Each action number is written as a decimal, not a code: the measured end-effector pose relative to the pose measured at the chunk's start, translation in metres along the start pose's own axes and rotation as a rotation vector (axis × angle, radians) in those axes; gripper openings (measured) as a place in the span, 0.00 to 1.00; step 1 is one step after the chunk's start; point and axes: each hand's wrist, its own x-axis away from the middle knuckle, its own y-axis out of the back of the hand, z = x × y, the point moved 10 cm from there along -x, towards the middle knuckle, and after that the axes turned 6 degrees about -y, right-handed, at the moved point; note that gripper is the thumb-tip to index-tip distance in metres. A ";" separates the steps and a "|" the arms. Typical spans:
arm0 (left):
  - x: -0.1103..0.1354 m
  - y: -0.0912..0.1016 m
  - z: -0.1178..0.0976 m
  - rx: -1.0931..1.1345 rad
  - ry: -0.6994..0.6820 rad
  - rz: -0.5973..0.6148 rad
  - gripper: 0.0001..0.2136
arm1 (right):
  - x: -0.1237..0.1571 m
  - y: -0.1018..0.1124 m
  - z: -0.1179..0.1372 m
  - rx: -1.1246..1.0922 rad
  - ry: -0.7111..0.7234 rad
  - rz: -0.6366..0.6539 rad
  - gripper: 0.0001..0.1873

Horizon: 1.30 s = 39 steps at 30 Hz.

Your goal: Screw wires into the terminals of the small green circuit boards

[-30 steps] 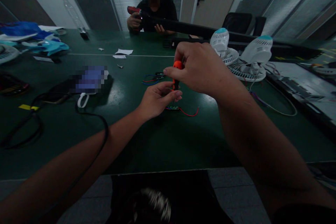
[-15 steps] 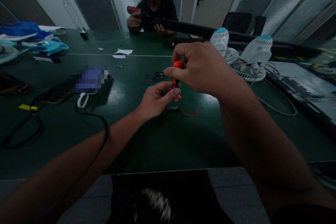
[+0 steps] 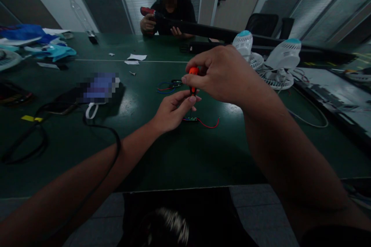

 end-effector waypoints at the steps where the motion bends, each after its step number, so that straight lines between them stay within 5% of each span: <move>1: 0.000 0.000 -0.001 -0.008 -0.009 -0.006 0.17 | 0.000 0.000 -0.001 0.001 -0.005 0.002 0.12; 25: -0.001 0.005 0.008 -0.057 0.015 -0.024 0.18 | 0.000 -0.002 -0.002 -0.053 -0.016 0.002 0.16; 31: 0.000 0.006 0.010 -0.071 0.051 -0.045 0.16 | 0.001 0.014 -0.003 -0.076 -0.051 -0.156 0.26; 39: -0.001 0.010 0.010 -0.107 0.047 -0.087 0.12 | 0.001 0.007 -0.008 -0.019 -0.117 -0.093 0.21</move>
